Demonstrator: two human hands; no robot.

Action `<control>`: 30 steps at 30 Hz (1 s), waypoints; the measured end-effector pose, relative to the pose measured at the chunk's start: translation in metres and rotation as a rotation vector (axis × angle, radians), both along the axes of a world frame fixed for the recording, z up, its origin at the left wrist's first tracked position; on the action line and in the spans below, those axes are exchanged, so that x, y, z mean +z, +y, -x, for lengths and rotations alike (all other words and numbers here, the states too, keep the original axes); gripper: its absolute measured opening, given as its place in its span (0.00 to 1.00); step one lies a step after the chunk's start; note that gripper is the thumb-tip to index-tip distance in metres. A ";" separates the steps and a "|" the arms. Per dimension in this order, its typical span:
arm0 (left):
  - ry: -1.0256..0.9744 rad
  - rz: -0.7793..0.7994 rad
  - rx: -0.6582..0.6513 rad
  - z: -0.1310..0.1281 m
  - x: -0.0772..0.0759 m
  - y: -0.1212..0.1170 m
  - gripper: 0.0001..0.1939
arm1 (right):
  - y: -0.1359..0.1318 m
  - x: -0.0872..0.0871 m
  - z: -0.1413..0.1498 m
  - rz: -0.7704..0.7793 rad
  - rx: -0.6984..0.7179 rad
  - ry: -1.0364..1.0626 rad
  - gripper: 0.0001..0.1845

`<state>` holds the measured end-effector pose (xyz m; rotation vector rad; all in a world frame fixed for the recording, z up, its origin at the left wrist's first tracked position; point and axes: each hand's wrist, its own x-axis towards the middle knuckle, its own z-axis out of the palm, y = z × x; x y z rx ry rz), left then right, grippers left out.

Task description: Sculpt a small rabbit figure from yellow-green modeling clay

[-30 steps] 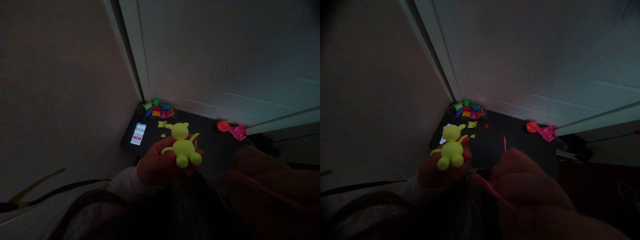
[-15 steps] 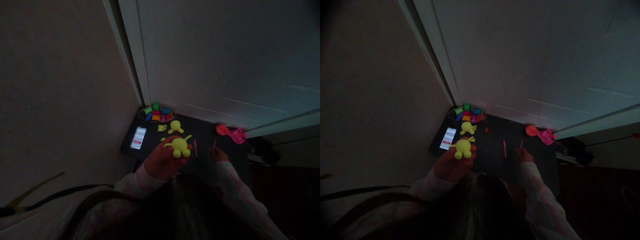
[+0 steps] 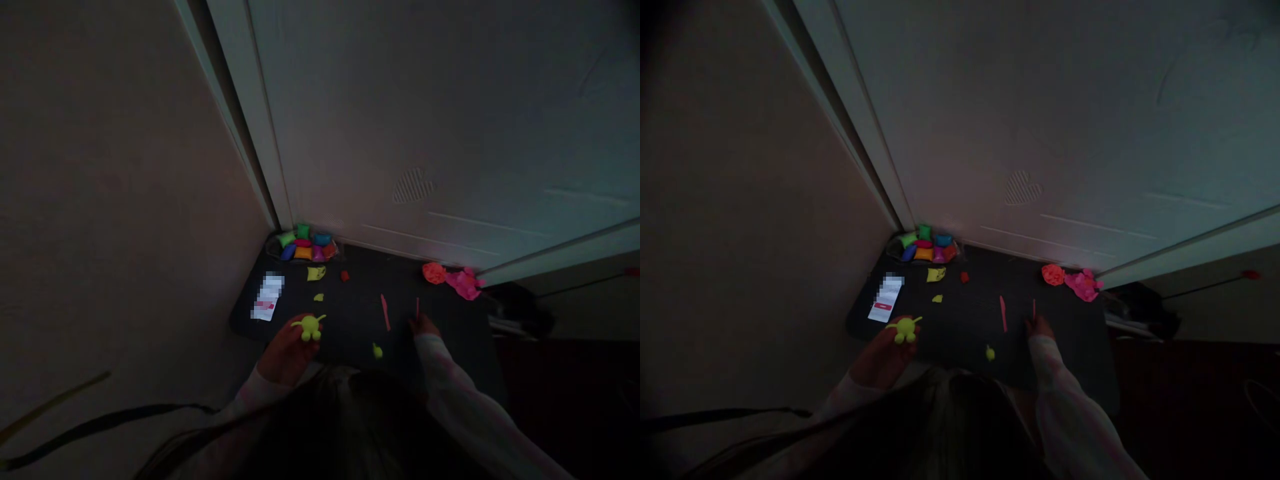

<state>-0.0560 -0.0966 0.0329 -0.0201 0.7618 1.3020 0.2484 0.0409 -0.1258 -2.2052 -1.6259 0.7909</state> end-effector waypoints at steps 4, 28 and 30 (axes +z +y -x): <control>0.005 0.064 0.015 0.000 -0.020 -0.002 0.06 | -0.005 -0.017 -0.003 -0.018 -0.078 -0.005 0.15; -0.003 0.156 -0.271 -0.012 -0.030 0.045 0.06 | -0.100 -0.019 -0.057 0.005 -0.435 0.210 0.15; 0.005 0.219 -0.293 -0.017 -0.031 0.046 0.07 | -0.125 -0.016 -0.041 -0.046 -0.374 0.205 0.15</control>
